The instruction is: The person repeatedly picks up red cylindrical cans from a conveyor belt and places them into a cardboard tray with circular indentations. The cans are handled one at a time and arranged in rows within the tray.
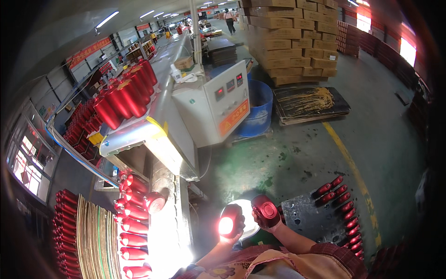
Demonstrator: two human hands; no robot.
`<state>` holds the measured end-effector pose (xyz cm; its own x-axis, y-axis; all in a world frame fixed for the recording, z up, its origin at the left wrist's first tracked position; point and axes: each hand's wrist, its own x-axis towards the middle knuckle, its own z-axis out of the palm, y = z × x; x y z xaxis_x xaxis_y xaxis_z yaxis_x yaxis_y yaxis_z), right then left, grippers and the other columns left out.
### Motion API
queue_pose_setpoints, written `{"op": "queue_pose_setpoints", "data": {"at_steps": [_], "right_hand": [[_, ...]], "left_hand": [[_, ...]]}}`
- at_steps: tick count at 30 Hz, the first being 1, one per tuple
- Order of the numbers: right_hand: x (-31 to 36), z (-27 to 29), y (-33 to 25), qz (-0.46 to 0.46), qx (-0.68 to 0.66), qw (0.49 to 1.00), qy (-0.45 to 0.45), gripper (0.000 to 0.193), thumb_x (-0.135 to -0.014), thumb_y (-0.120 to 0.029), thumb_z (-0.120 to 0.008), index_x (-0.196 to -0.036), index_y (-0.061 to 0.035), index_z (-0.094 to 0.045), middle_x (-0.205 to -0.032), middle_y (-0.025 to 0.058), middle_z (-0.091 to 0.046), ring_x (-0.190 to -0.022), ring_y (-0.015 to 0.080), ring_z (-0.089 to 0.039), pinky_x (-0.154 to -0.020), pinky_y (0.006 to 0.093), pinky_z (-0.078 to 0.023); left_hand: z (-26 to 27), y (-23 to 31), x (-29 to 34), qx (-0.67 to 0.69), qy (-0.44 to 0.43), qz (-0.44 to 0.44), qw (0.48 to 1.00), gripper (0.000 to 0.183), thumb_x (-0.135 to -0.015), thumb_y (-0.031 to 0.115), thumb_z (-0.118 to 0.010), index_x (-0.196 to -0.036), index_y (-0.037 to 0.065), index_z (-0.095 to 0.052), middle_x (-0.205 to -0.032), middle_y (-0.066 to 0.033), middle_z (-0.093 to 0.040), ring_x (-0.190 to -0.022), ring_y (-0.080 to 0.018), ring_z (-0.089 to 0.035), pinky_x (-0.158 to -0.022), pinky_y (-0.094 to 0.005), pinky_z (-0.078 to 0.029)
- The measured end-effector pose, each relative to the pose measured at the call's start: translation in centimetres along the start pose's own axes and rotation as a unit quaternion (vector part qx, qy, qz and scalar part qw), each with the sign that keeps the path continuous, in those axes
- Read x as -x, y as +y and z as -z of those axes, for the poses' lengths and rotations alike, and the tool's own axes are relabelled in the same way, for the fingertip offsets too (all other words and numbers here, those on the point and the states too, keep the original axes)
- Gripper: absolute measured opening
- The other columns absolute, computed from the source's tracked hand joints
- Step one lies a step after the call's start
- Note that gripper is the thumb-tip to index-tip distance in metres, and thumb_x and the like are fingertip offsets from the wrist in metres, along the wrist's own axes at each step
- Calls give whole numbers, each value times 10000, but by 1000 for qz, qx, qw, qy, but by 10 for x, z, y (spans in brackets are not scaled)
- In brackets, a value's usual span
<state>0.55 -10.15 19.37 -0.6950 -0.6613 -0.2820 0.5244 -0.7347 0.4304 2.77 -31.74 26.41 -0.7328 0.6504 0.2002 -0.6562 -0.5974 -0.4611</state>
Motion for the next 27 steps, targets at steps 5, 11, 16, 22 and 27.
{"op": "queue_pose_setpoints", "data": {"at_steps": [5, 11, 16, 22, 27], "right_hand": [[-21, -4, 7, -67, 48, 991, -102, 596, -901, -453, -557, -1309, -24, -490, -1275, 223, -521, -1096, 379, -573, -856, 469, -552], [-19, 1, -4, -201, -3, 973, -110, 604, -855, -437, -631, -1313, -63, -511, -1337, 172, -496, -1160, 319, -535, -927, 433, -492], [-6, 10, -13, -179, 61, 979, -75, 611, -860, -419, -617, -1346, -73, -481, -1317, 184, -512, -1147, 328, -538, -909, 430, -498], [-35, -15, 23, 79, 279, 956, 53, 568, -899, -472, -532, -1317, -87, -522, -1297, 121, -559, -1162, 297, -549, -983, 442, -459], [-86, -98, 116, 192, 617, 762, -43, 493, -963, -278, -557, -1392, -69, -434, -1347, 103, -509, -1218, 261, -511, -1036, 406, -423]], "left_hand": [[1, 9, 12, -13, 8, -55, 998, 563, -861, 344, -599, -1358, 132, -441, -1177, -161, -529, -996, -324, -571, -755, -424, -547], [13, -9, 52, -242, 182, -264, 916, 379, -960, 341, -481, -1215, 67, -540, -1024, -158, -606, -835, -268, -617, -699, -367, -549], [5, -56, 119, -235, 317, -454, 799, 533, -909, 378, -594, -1291, 14, -518, -1169, -193, -609, -944, -291, -632, -785, -433, -546], [3, -131, 219, -249, 320, -523, 750, 564, -858, 317, -678, -1309, 21, -512, -1196, -162, -601, -1026, -267, -601, -874, -402, -511], [-52, -77, 255, -423, 330, -513, 670, 611, -816, 266, -748, -1324, 27, -507, -1220, -136, -595, -1094, -247, -576, -947, -377, -481]]}}
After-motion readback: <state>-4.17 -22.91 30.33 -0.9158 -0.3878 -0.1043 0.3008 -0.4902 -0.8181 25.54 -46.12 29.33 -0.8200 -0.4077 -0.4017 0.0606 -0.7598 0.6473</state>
